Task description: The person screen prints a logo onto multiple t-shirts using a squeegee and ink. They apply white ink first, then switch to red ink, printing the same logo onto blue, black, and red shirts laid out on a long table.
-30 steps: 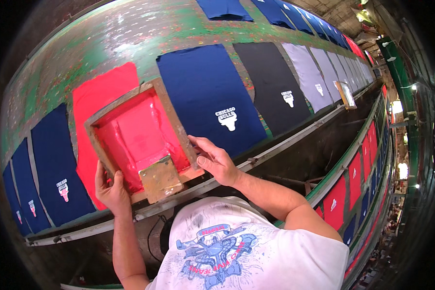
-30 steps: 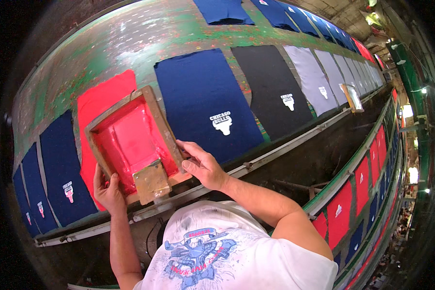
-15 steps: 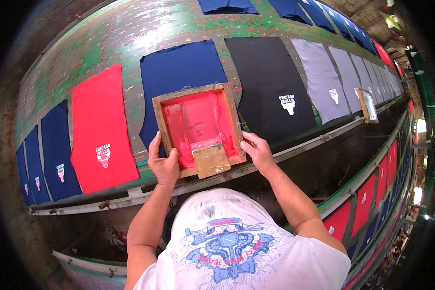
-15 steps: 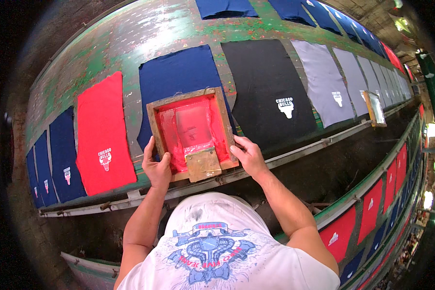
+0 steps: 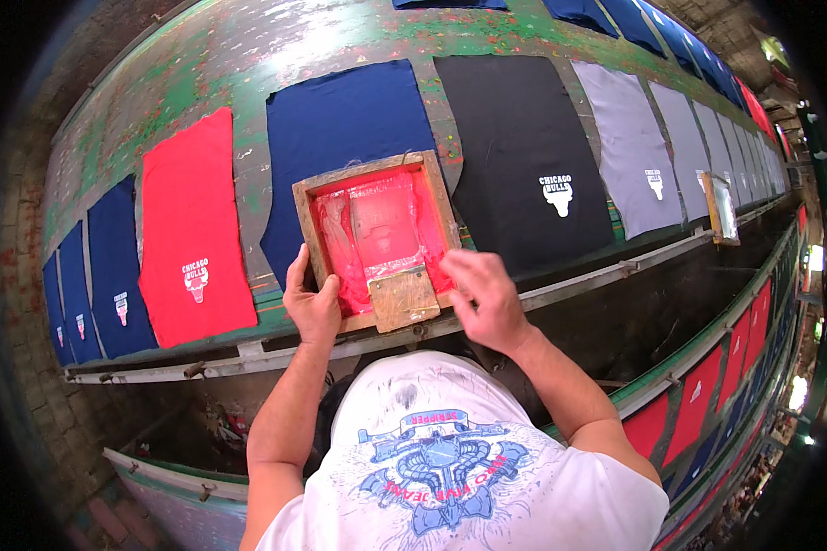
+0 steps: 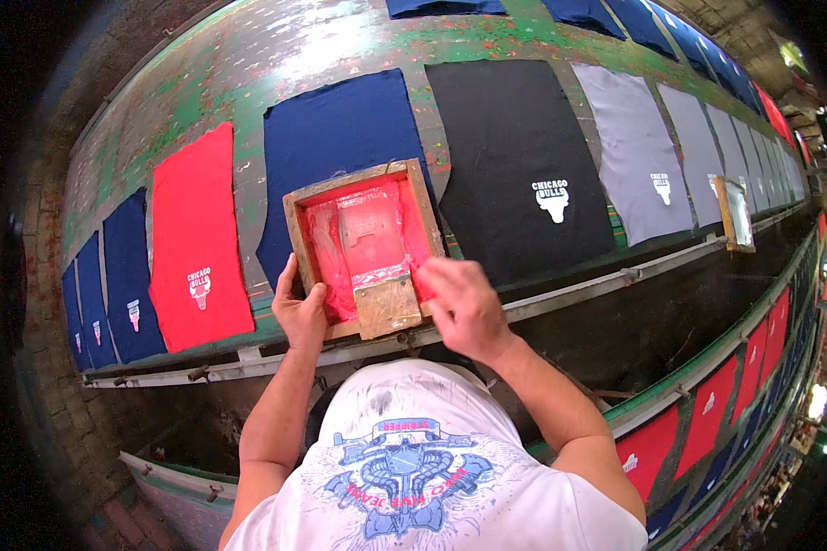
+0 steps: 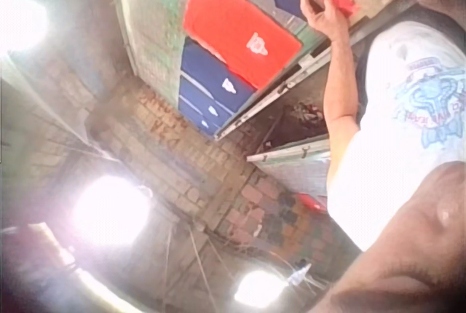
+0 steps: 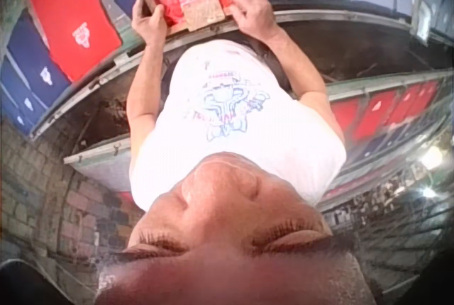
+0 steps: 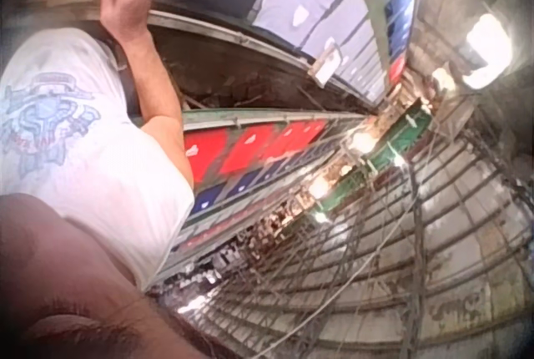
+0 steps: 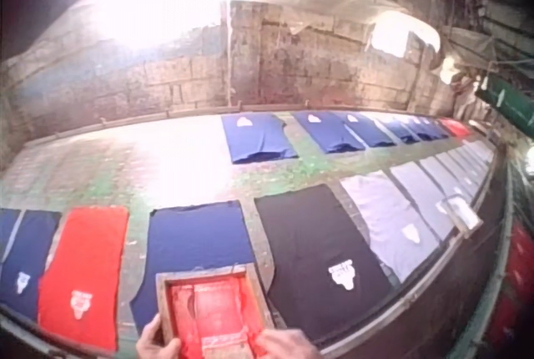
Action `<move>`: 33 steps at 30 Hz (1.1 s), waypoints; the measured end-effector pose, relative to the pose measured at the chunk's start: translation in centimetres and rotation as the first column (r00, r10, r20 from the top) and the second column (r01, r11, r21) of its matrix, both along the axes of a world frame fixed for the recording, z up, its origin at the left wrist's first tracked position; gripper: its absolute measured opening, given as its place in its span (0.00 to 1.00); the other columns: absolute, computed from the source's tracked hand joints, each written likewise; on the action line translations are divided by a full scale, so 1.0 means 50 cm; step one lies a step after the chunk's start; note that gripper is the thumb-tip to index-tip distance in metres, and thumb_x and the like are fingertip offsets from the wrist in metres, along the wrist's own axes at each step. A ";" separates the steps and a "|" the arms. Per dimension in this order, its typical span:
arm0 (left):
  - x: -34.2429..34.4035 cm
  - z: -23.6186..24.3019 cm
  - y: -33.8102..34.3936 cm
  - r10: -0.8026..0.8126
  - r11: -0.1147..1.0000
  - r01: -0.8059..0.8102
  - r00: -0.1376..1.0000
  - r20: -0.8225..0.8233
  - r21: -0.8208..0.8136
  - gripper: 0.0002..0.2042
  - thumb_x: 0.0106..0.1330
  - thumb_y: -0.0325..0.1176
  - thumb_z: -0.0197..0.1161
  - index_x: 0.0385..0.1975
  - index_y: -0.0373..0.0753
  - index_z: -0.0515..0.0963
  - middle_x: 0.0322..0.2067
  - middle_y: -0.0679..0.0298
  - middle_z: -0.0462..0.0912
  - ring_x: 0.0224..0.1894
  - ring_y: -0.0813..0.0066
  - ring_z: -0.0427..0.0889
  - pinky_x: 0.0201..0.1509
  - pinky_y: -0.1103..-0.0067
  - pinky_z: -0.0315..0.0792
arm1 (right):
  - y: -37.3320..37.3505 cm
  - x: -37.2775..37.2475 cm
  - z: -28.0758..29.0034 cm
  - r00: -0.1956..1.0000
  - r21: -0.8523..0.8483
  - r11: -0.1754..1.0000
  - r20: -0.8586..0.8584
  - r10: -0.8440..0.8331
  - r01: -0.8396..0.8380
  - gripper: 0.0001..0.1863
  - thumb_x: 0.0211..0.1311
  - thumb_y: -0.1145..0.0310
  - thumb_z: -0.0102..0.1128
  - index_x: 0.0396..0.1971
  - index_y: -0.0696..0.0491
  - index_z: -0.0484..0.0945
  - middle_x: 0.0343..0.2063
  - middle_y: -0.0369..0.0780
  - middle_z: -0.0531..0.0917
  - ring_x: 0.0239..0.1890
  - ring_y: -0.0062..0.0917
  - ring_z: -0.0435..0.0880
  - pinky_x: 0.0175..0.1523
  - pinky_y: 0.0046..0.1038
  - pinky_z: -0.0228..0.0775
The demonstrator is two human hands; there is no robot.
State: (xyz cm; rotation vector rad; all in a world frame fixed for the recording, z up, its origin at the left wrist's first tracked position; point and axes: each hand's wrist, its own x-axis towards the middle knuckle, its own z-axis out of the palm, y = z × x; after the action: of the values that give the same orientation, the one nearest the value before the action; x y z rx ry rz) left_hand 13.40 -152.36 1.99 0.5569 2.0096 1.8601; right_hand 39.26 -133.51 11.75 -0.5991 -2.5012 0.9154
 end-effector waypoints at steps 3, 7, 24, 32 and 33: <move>-0.001 -0.005 0.001 -0.004 1.000 0.004 1.000 0.013 -0.003 0.36 0.65 0.13 0.68 0.77 0.27 0.74 0.70 0.57 0.82 0.69 0.70 0.82 0.77 0.74 0.73 | -0.022 -0.016 0.015 0.953 0.122 0.945 0.013 0.303 -0.302 0.19 0.61 0.79 0.70 0.54 0.55 0.90 0.58 0.43 0.88 0.63 0.41 0.85 0.68 0.40 0.81; -0.001 -0.003 0.001 0.005 1.000 -0.004 0.998 0.065 -0.012 0.36 0.63 0.14 0.69 0.77 0.28 0.74 0.69 0.58 0.82 0.70 0.69 0.82 0.78 0.73 0.72 | -0.047 -0.043 -0.003 0.943 0.206 0.921 0.038 0.330 -0.330 0.16 0.63 0.76 0.69 0.50 0.55 0.91 0.57 0.41 0.89 0.63 0.38 0.86 0.68 0.40 0.82; -0.001 -0.004 0.010 -0.005 1.000 0.006 1.000 -0.008 0.012 0.35 0.62 0.15 0.70 0.74 0.28 0.77 0.68 0.57 0.82 0.69 0.68 0.82 0.77 0.73 0.73 | -0.038 -0.122 0.024 0.985 0.278 0.952 -0.071 0.156 -0.131 0.17 0.59 0.85 0.67 0.49 0.59 0.90 0.46 0.44 0.91 0.51 0.40 0.91 0.58 0.38 0.87; -0.003 -0.009 0.012 -0.018 0.999 0.016 0.998 -0.058 -0.028 0.34 0.62 0.17 0.70 0.74 0.28 0.77 0.68 0.56 0.83 0.67 0.68 0.84 0.75 0.73 0.75 | -0.050 -0.116 0.023 0.991 0.249 0.963 -0.054 0.123 -0.106 0.18 0.59 0.87 0.65 0.49 0.59 0.90 0.47 0.44 0.91 0.51 0.42 0.90 0.59 0.40 0.86; -0.004 -0.009 0.011 -0.018 0.999 0.015 0.996 -0.082 -0.037 0.34 0.62 0.17 0.70 0.74 0.28 0.77 0.68 0.56 0.83 0.67 0.68 0.84 0.75 0.73 0.75 | -0.053 -0.115 0.022 0.991 0.242 0.965 -0.054 0.119 -0.103 0.19 0.59 0.87 0.65 0.49 0.59 0.90 0.47 0.44 0.91 0.51 0.42 0.90 0.60 0.41 0.85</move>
State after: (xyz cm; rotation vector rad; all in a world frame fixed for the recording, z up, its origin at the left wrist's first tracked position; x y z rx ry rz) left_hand 13.19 -151.80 1.54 0.6482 2.0798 1.8150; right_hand 33.51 -136.14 12.86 -0.3467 -2.5528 0.6460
